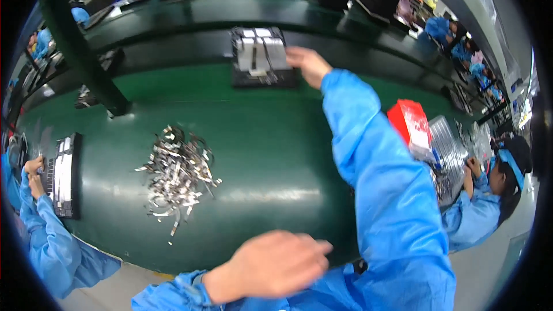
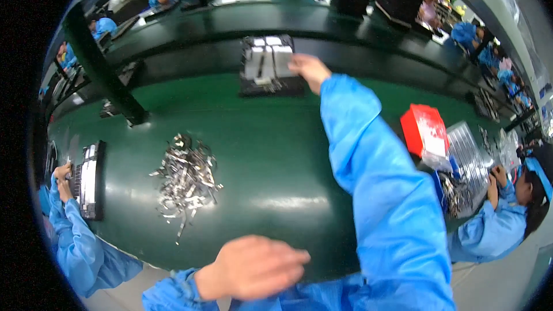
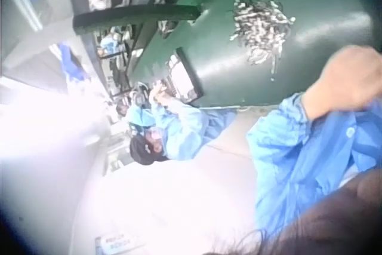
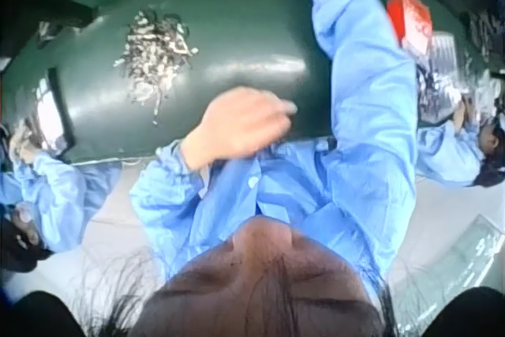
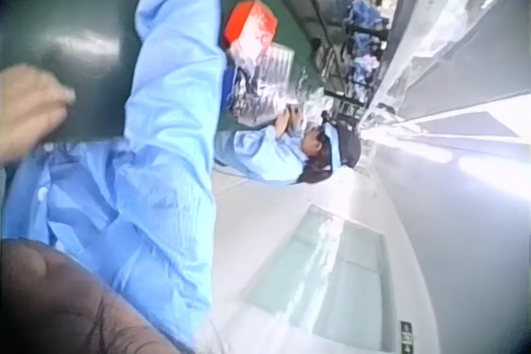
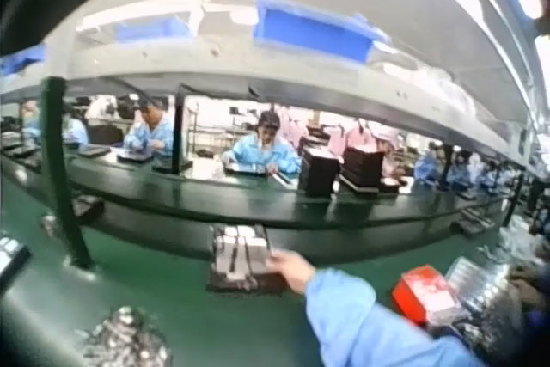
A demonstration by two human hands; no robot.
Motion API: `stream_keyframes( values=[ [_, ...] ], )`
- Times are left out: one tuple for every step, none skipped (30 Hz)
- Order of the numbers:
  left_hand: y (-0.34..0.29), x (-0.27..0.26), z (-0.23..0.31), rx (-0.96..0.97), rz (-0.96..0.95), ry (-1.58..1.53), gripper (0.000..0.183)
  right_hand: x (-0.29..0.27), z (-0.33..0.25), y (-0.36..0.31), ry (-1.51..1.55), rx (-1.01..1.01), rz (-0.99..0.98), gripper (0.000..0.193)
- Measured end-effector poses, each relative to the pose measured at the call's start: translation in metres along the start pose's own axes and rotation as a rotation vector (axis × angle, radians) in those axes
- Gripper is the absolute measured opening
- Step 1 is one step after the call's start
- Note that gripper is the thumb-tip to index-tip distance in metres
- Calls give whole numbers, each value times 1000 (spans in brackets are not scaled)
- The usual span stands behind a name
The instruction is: The person connects internal ribbon cables and electronics components within a tablet device by hand.
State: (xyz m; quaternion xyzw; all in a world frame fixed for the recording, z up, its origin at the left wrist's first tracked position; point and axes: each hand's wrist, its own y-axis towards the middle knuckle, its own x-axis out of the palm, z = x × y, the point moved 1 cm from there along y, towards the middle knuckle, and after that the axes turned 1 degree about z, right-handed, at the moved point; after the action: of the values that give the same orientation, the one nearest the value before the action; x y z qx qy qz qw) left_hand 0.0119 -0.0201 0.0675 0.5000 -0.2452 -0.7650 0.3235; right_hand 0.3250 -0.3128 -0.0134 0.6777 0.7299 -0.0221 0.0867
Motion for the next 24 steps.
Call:
stream_keyframes(
  values=[
    [9,-7,17,22,22,-31,17,15,-42,-8,108,-98,-232,45],
    [33,-23,29,25,-74,-11,24,14,-93,-31,-83,-37,-193,42],
    [54,-23,39,117,-34,-92,14,-16,-123,-50,-146,-13,-100,38],
    [64,-21,40,110,-51,-124,14,-23,-158,-88,-156,-149,-59,36],
    [73,-17,43,187,-75,-113,16,-53,-177,-124,-153,-262,-132,35],
    [80,-12,44,259,-101,-86,17,-75,-191,-153,-142,-387,-213,34],
    [80,-6,46,273,-116,-98,17,-72,-206,-188,-259,-350,-169,31],
    [77,0,52,285,-33,37,19,-65,-213,-226,-374,-315,-125,29],
    [74,18,46,308,70,108,21,-74,-198,-261,-453,-242,-66,27],
    [81,8,62,315,34,136,21,-64,-194,-281,-472,-249,-48,25],
    [89,4,70,188,24,153,21,-60,-170,-296,-470,-293,75,21],
    [94,16,64,72,31,116,22,-73,-150,-316,-609,-265,159,21],
    [80,15,49,-40,-230,111,21,-75,-143,-330,-349,-212,185,27],
    [66,16,33,-132,-474,95,21,-74,-155,-347,-115,-160,220,36],
    [83,35,15,-77,-345,236,23,-62,-176,-357,141,-341,133,48],
    [99,60,-9,-20,-212,371,25,-66,-180,-356,143,-362,139,48],
    [101,100,-37,48,-143,283,30,-69,-188,-369,182,-374,133,47],
    [100,118,-58,65,-120,268,34,-55,-180,-373,304,-409,72,46],
    [98,130,-74,69,-129,313,34,-44,-172,-376,424,-437,5,46],
    [104,154,-65,53,-216,287,38,-41,-181,-404,507,-403,-2,46],
    [112,173,-67,32,-291,322,43,-49,-182,-423,602,-405,-56,45],
    [118,190,-70,6,-366,356,47,-61,-182,-444,697,-403,-114,45],
    [118,201,-75,-24,-445,395,52,-74,-182,-464,797,-400,-177,45],
    [107,211,-86,-36,-451,394,52,-82,-183,-476,905,-381,-227,45]
  ],
)
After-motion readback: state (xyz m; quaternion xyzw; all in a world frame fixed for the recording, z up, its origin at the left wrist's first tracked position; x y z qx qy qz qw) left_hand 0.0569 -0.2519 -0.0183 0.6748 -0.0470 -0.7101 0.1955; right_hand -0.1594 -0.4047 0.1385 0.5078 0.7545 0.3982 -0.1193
